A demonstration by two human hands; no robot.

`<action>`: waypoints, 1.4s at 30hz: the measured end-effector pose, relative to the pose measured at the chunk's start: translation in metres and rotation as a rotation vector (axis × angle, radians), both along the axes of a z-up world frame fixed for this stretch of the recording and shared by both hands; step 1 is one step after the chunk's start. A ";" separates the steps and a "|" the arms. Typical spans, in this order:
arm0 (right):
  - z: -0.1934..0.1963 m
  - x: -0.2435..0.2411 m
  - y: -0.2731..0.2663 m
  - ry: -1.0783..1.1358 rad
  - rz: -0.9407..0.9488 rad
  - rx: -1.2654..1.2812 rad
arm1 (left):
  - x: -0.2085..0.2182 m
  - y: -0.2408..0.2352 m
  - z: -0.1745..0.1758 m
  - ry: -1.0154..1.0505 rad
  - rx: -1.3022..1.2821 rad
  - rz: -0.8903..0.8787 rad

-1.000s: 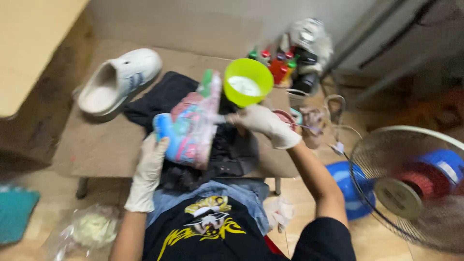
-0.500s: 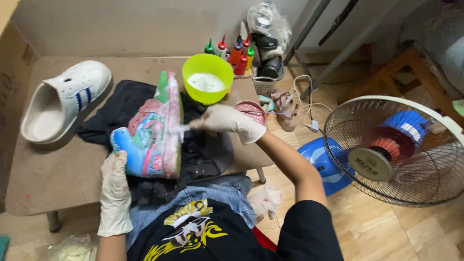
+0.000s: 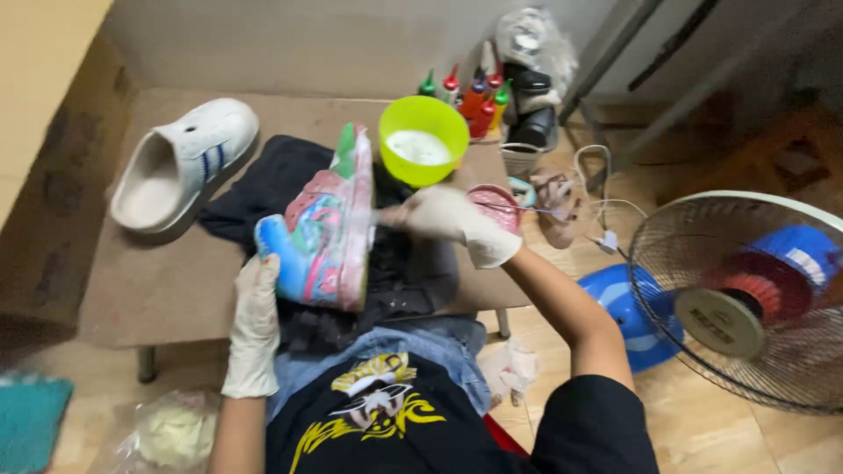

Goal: The person cleans a colorful sneaker by repeatedly dipping a toothbrush into a yellow bowl of white liquid and scrubbing the shoe's upper and sole. They also wipe the shoe with a black cloth. The shoe is held in the left hand while the right hand performs the cleaning actions.

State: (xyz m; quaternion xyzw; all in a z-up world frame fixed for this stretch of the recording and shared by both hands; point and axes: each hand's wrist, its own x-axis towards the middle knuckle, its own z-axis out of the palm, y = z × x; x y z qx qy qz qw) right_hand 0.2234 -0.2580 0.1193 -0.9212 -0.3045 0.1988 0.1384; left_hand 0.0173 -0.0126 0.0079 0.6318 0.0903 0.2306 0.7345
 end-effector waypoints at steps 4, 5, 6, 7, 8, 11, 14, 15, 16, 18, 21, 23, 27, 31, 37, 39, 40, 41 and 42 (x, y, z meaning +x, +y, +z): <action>0.008 -0.009 -0.004 -0.095 -0.047 -0.012 | -0.005 -0.002 0.008 -0.015 0.006 -0.013; 0.010 -0.011 -0.004 -0.025 -0.058 -0.010 | -0.002 0.001 -0.002 -0.006 0.069 -0.001; 0.012 -0.013 -0.004 0.045 -0.068 -0.009 | 0.002 0.005 -0.011 0.003 0.132 0.011; 0.018 -0.014 -0.001 0.045 -0.058 -0.012 | 0.002 0.006 -0.009 0.004 0.131 0.021; 0.024 -0.016 0.002 0.042 -0.109 0.008 | 0.002 0.006 -0.007 0.003 0.111 0.015; 0.019 -0.016 -0.005 0.091 -0.115 -0.027 | -0.001 0.004 -0.011 0.024 0.118 0.008; 0.028 -0.015 0.001 0.087 -0.072 -0.083 | 0.003 0.011 -0.013 0.026 0.175 0.013; 0.031 -0.019 0.001 0.046 -0.078 -0.103 | 0.002 0.009 -0.016 0.020 0.186 0.014; 0.028 -0.020 0.001 0.054 -0.074 -0.108 | 0.000 0.005 -0.004 0.028 0.181 0.017; 0.022 -0.023 0.001 0.058 -0.044 -0.109 | -0.004 -0.002 0.021 0.007 0.050 -0.021; -0.008 0.004 -0.009 0.150 0.177 -0.069 | 0.003 0.011 -0.024 0.016 0.258 0.033; 0.020 -0.012 0.003 0.106 0.107 -0.048 | 0.001 0.008 -0.005 0.013 0.214 0.016; 0.029 -0.019 0.007 0.137 0.035 -0.103 | 0.000 0.007 -0.009 0.034 0.209 0.016; 0.046 -0.025 0.008 -0.007 0.084 -0.174 | -0.007 0.002 0.008 -0.004 0.188 -0.008; 0.064 -0.035 0.021 -0.104 0.016 -0.337 | 0.000 0.005 0.000 0.032 0.109 0.018; 0.055 -0.032 0.021 -0.143 0.001 -0.302 | -0.003 0.002 0.018 -0.041 0.147 0.002; 0.052 -0.033 0.019 -0.139 0.006 -0.309 | -0.001 0.002 0.005 -0.036 0.140 0.006; 0.051 -0.033 0.019 -0.189 0.033 -0.304 | 0.001 0.005 -0.008 -0.005 0.122 0.014; 0.049 -0.034 0.019 -0.240 0.060 -0.299 | 0.002 0.008 -0.020 0.025 0.103 0.022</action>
